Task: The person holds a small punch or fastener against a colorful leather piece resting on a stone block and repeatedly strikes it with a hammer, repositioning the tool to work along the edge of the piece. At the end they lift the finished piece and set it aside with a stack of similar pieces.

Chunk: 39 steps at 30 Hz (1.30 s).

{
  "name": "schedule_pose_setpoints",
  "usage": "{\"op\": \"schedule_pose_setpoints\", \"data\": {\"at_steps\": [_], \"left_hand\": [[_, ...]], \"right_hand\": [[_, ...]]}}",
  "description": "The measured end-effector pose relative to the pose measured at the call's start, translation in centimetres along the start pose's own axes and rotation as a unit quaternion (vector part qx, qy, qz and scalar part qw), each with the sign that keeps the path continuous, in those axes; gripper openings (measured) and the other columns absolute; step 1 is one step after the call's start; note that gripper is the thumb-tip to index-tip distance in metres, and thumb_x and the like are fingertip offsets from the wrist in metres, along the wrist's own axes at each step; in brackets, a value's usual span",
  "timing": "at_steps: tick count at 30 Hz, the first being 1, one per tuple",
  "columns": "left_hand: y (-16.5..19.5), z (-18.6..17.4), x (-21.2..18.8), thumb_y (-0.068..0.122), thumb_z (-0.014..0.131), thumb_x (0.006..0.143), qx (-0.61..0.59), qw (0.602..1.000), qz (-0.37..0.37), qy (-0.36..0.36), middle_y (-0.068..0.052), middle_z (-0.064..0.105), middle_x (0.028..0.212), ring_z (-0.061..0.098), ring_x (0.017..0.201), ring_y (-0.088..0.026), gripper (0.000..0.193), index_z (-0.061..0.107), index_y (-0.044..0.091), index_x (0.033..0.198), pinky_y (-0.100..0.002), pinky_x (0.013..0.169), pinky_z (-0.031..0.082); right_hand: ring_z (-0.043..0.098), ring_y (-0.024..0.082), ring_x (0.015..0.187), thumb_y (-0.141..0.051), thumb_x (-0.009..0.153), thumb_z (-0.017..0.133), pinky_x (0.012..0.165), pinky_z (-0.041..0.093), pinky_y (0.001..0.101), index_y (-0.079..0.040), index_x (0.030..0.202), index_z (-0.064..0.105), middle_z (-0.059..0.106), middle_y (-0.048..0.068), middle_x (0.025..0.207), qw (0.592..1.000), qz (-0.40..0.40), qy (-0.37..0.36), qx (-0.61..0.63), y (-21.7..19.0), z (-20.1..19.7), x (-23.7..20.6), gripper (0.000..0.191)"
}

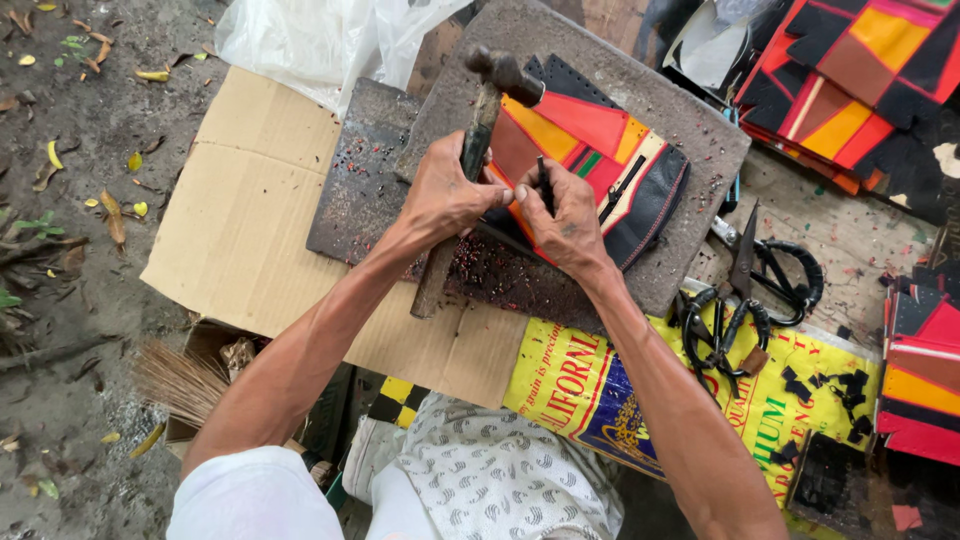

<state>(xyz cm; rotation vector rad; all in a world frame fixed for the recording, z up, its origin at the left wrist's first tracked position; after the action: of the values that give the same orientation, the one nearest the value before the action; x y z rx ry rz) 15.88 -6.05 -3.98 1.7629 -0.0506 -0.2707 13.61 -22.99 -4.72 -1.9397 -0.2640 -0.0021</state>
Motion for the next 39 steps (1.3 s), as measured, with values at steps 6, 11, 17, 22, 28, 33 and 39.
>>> {"op": "schedule_pose_setpoints", "data": {"at_steps": [6,11,17,22,28,33,39], "left_hand": [[0.4,-0.6,-0.1,0.017,0.086,0.074,0.030,0.999,0.032,0.011,0.000,0.066,0.077,0.061,0.066,-0.007,0.035,0.058,0.004,0.091,-0.028,0.057,0.053],[0.9,-1.5,-0.4,0.018,0.087,0.075,0.040,0.996,0.082,0.025,-0.001,0.069,0.079,0.065,0.072,-0.008,0.035,0.060,0.005,0.093,-0.027,0.066,0.056],[0.8,-1.5,-0.4,0.019,0.087,0.075,0.047,0.995,0.078,0.030,-0.002,0.071,0.079,0.067,0.073,-0.009,0.035,0.060,0.004,0.092,-0.028,0.066,0.057],[1.0,-0.8,-0.1,0.019,0.087,0.075,0.076,0.993,0.087,0.036,-0.004,0.071,0.079,0.069,0.073,-0.011,0.034,0.060,0.004,0.091,-0.029,0.067,0.057],[1.3,-0.6,0.1,0.018,0.085,0.076,0.101,0.990,0.092,0.033,-0.006,0.070,0.077,0.070,0.072,-0.014,0.033,0.059,0.003,0.090,-0.032,0.065,0.056],[2.4,-0.3,-0.3,0.016,0.083,0.073,0.138,0.983,0.114,0.031,-0.009,0.068,0.074,0.069,0.070,-0.016,0.032,0.059,0.001,0.089,-0.034,0.063,0.054],[2.6,-0.5,-0.7,0.019,0.089,0.076,0.116,0.989,0.095,0.001,-0.006,0.068,0.077,0.066,0.071,-0.016,0.037,0.059,0.002,0.088,-0.034,0.065,0.055]], "right_hand": [[0.043,0.003,0.065,-0.009,0.100,0.062,0.057,0.039,0.0233,-0.003,0.097,0.058,0.048,-0.006,0.073,1.000,-0.010,0.002,-0.002,-0.1,0.2,0.1,0.008],[0.044,0.003,0.066,-0.010,0.101,0.059,0.058,0.040,0.0220,-0.003,0.097,0.057,0.048,-0.006,0.074,0.999,-0.027,0.007,-0.020,-0.5,0.0,0.1,0.008],[0.044,0.002,0.059,-0.016,0.105,0.060,0.052,0.037,0.0201,-0.005,0.099,0.056,0.049,-0.007,0.074,0.975,0.073,-0.016,0.210,0.9,0.7,0.0,0.014],[0.043,0.003,0.057,-0.018,0.104,0.065,0.050,0.036,0.0203,-0.002,0.102,0.060,0.052,-0.006,0.073,0.977,0.071,-0.013,0.200,0.9,0.6,0.0,0.017],[0.046,0.002,0.060,-0.014,0.102,0.067,0.052,0.038,0.0209,-0.002,0.100,0.060,0.053,-0.006,0.072,0.990,0.046,-0.017,0.129,0.9,0.6,-0.1,0.014],[0.045,0.003,0.067,-0.008,0.101,0.065,0.058,0.039,0.0224,-0.002,0.098,0.060,0.051,-0.007,0.075,1.000,-0.019,-0.003,0.013,0.3,0.3,0.1,0.008],[0.045,0.003,0.067,-0.009,0.101,0.060,0.059,0.040,0.0221,-0.004,0.099,0.056,0.049,-0.006,0.078,0.999,-0.009,0.008,0.039,0.6,0.1,0.0,0.007]]}}
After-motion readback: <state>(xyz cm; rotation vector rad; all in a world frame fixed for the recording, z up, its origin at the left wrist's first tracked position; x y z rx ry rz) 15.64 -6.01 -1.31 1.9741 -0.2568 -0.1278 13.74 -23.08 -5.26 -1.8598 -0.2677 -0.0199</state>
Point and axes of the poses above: each hand's wrist, its own x-axis towards the middle knuckle, its own z-axis out of the palm, y = z × x, the point moved 8 cm from there along x, towards the middle knuckle
